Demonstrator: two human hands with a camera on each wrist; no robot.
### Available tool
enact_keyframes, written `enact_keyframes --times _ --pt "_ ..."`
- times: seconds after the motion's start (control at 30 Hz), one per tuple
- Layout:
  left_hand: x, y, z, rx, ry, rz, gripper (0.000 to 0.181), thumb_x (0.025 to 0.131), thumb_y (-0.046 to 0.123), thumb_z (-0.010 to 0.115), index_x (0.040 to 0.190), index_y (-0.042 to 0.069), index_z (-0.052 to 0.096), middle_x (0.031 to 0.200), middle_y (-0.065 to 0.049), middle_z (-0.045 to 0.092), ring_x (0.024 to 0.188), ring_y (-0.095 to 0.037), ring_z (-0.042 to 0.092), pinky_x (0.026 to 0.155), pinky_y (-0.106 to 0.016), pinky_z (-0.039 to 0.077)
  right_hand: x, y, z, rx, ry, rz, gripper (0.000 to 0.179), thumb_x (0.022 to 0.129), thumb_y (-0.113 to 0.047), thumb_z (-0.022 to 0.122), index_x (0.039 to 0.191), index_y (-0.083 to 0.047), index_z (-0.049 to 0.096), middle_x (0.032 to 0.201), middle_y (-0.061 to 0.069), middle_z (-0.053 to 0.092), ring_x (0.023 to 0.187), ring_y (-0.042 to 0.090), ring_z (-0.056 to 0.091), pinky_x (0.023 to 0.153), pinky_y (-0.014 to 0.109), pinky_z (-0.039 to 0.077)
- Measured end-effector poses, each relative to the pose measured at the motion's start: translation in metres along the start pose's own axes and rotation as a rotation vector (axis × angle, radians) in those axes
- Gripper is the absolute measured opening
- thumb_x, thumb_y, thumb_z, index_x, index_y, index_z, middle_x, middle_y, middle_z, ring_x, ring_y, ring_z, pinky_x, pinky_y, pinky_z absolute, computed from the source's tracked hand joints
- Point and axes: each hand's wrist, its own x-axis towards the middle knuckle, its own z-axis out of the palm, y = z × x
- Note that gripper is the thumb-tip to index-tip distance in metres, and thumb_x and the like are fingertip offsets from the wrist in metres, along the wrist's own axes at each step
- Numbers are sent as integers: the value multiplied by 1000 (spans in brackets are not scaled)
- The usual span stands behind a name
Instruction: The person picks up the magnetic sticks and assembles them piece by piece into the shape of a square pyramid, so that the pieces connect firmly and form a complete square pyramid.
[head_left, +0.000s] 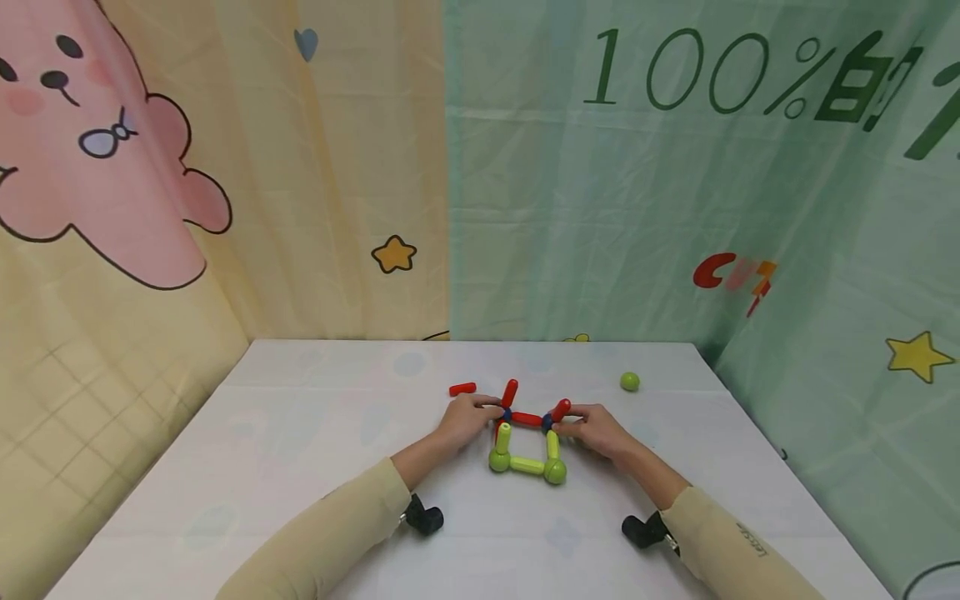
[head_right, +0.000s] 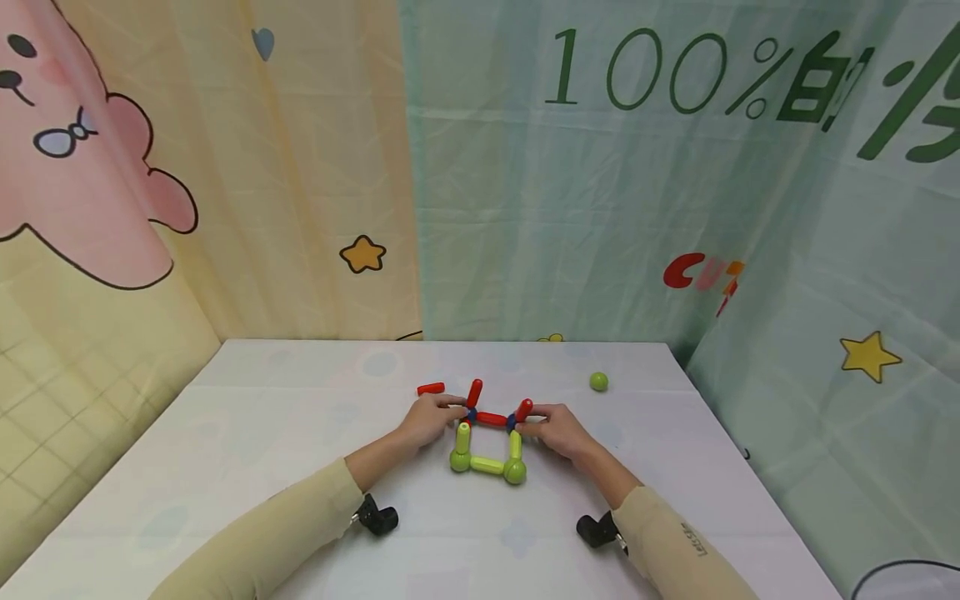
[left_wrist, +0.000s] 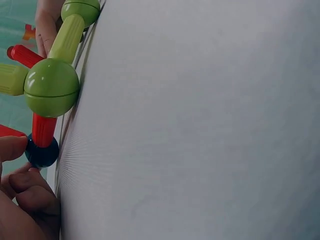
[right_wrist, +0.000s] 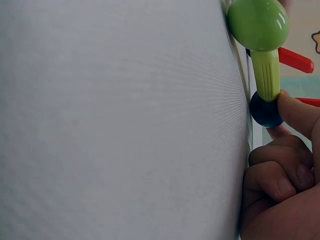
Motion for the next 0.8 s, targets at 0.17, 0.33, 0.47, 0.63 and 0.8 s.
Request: enact_keyframes --times 0.17,0.33,0.47,0.63,0.8 --pt "0 -1 -4 -24 -16 -4 29 93 24 71 119 11 75 101 -4 72 84 -19 55 68 -28 40 2 0 1 7 -2 1 41 90 -28 75 128 -15 69 62 -1 38 56 16 36 53 28 28" --pt "-3 -3 -5 -46 -24 -19 29 93 23 72 119 12 75 102 -5 71 85 -21 54 67 -29 40 4 1 -1 17 -13 2 42 90 -28 74 130 -15 69 59 -1 36 51 16 32 50 27 26" --pt "-4 -3 -5 -58 -24 -31 27 93 23 72 118 12 75 100 -4 71 86 -21 55 67 -29 42 6 1 -2 26 -34 -4 45 90 -29 74 131 -14 68 58 -1 35 49 16 31 48 27 26" --pt "-5 -3 -5 -67 -24 -35 31 92 22 72 120 9 74 98 -4 71 84 -20 56 67 -27 45 8 2 -2 28 -43 6 48 89 -31 73 133 -13 66 56 -2 35 47 16 31 47 26 26" --pt "-12 -5 -6 -51 17 -32 32 92 21 70 120 5 71 94 -5 69 79 -18 57 65 -25 45 7 1 -1 19 -32 13 50 90 -32 73 135 -12 65 56 -1 35 48 16 31 48 27 26"
